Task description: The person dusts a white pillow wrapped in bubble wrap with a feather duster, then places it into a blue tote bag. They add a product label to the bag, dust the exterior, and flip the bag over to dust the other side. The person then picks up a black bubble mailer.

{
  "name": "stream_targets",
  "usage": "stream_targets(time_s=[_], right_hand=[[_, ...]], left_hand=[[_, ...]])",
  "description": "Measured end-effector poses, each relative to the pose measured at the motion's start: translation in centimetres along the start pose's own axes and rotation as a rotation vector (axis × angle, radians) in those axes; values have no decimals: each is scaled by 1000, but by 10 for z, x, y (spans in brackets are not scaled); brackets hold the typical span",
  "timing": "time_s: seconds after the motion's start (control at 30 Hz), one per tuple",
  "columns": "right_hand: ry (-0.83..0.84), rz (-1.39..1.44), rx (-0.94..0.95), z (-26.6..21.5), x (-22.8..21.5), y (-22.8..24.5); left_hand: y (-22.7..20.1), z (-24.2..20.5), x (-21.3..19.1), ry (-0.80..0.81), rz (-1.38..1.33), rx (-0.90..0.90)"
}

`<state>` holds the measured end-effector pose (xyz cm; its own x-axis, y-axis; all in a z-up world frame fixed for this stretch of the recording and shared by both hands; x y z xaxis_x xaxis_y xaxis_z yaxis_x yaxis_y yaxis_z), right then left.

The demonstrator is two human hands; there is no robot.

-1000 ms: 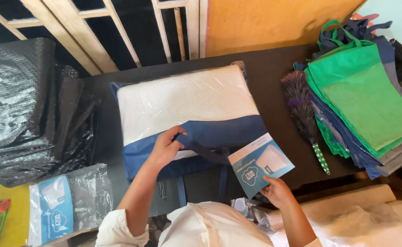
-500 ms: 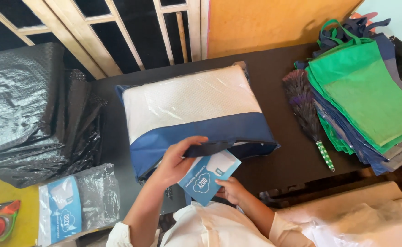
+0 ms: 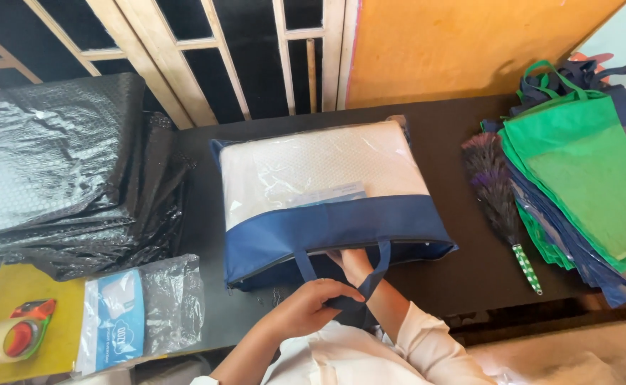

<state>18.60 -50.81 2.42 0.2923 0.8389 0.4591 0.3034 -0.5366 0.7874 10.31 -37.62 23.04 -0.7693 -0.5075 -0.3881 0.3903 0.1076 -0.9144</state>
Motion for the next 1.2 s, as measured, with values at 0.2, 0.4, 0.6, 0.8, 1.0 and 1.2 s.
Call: stream_targets(time_s=[0.2, 0.4, 0.6, 0.8, 1.0, 1.2], right_hand=[[-438, -1279, -767, -11, -72, -36], [70, -1943, -514, 12, -34, -26], [141, -1827, -303, 43, -10, -8], [-60, -1920, -659, 104, -13, -6], [-351, -1977, -1100, 153, -24, -33], [-321, -1849, -1185, 206, -64, -81]], left_hand=[[6, -11, -6, -98, -94, -39], [8, -9, 3, -64, -87, -61], [13, -12, 2, -66, -169, -103], [19, -11, 0, -77, -278, -186], [46, -13, -3, -223, -317, -214], [71, -14, -8, -299, -373, -343]])
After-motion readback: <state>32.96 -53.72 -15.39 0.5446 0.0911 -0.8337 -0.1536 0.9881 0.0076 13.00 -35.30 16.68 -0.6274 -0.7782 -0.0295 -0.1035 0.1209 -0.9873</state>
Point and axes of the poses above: each hand's wrist, its own z-axis towards the middle knuckle, its own x-axis out of the palm, y = z × x, the point moved 6 cm from there along z, towards the middle knuckle, and after that the axes turned 2 degrees about y, right-handed, at the moved point
